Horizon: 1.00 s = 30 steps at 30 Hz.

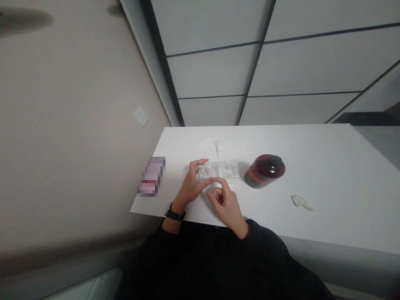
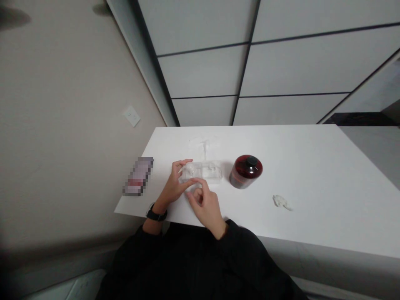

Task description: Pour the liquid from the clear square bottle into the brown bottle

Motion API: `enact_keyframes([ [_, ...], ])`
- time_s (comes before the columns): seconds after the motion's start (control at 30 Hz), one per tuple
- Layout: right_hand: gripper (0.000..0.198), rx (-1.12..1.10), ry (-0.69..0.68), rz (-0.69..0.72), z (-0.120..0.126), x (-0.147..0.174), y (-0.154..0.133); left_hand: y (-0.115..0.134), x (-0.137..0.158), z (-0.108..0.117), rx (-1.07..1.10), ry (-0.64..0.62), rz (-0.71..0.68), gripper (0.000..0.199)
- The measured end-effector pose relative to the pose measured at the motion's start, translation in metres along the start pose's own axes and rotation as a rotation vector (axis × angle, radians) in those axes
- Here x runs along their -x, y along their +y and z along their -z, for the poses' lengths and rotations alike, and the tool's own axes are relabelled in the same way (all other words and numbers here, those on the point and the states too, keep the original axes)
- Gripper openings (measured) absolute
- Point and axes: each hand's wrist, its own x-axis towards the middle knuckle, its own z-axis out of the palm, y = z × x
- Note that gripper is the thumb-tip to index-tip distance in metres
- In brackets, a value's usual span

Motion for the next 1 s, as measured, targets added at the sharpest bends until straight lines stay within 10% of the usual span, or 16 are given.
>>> enact_keyframes([
  [0.13, 0.069, -0.122, 0.017, -0.026, -0.0055, -0.0022, 0.0045, -0.0003, -0.0012, 0.0007, -0.014, -0.005, 0.033, 0.065],
  [0.3, 0.028, -0.106, 0.058, 0.006, -0.0075, -0.0049, 0.0027, -0.0018, -0.003, 0.0015, 0.037, -0.003, 0.054, 0.086],
  [0.43, 0.059, -0.187, 0.068, -0.002, -0.0079, -0.0073, -0.0009, -0.0034, -0.0028, 0.0021, 0.039, -0.002, 0.075, 0.09],
  [0.53, 0.037, -0.148, 0.05, 0.032, -0.0071, -0.0059, -0.0014, -0.0032, -0.0023, 0.0031, 0.013, 0.006, 0.092, 0.088],
  [1.0, 0.061, -0.172, 0.13, 0.043, -0.0059, -0.005, -0.0013, 0.0013, -0.0026, 0.0046, 0.004, 0.0, 0.082, 0.088],
])
